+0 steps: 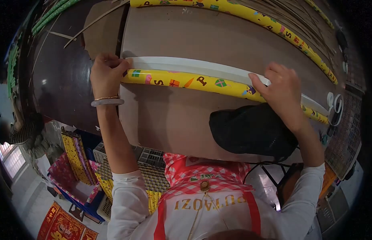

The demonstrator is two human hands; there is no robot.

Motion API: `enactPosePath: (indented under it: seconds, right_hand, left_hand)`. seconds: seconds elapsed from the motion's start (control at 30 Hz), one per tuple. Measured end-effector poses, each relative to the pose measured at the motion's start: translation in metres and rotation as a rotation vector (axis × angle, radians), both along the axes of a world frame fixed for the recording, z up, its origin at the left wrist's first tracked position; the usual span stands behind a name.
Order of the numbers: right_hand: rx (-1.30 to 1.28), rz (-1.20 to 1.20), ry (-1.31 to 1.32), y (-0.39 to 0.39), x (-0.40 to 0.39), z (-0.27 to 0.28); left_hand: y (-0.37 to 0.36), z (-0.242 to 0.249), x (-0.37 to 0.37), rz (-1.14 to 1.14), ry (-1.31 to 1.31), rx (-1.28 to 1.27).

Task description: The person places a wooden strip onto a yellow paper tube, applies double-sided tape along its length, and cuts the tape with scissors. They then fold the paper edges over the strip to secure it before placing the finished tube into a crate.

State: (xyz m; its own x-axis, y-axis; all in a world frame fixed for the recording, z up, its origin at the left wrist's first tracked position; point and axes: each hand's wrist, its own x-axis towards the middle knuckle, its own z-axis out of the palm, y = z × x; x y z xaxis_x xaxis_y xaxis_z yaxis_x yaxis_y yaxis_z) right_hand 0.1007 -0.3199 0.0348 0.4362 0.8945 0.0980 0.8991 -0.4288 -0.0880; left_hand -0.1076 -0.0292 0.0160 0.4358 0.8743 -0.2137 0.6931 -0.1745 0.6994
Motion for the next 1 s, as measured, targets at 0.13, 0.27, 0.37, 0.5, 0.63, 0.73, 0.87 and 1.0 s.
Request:
enactPosePath:
  seconds: [0.13, 0.27, 0.37, 0.5, 0.63, 0.73, 0.87, 1.0]
  right_hand:
    - [-0.051, -0.014, -0.081, 0.001, -0.001, -0.002]
    - [-0.069, -0.015, -0.080, 0.003, -0.001, -0.003]
    - [-0.107, -0.018, -0.081, 0.004, -0.002, 0.000]
    - [-0.131, -0.017, -0.076, 0.005, -0.004, 0.001]
    - [-0.144, -0.016, -0.105, 0.008, -0.005, 0.000]
    - [-0.188, -0.010, -0.120, 0.012, -0.007, 0.002]
    - [-0.244, -0.014, -0.140, 0.014, -0.007, 0.002]
    - [-0.290, 0.012, -0.135, 0.015, -0.004, 0.003]
  left_hand:
    - [0.000, 0.001, 0.000, -0.016, 0.009, 0.022]
    - [-0.001, 0.003, 0.001, -0.020, 0.006, 0.006]
    - [0.001, 0.000, -0.001, -0.039, -0.012, 0.030]
    - [-0.001, 0.002, 0.000, -0.024, -0.032, 0.014]
    - [0.000, 0.000, -0.001, -0.021, -0.071, -0.023]
    - [-0.001, 0.003, 0.000, -0.037, -0.082, -0.022]
    - [0.003, -0.001, -0.001, -0.035, -0.066, -0.006]
    - [-0.005, 0.007, 0.004, -0.005, 0.019, 0.021]
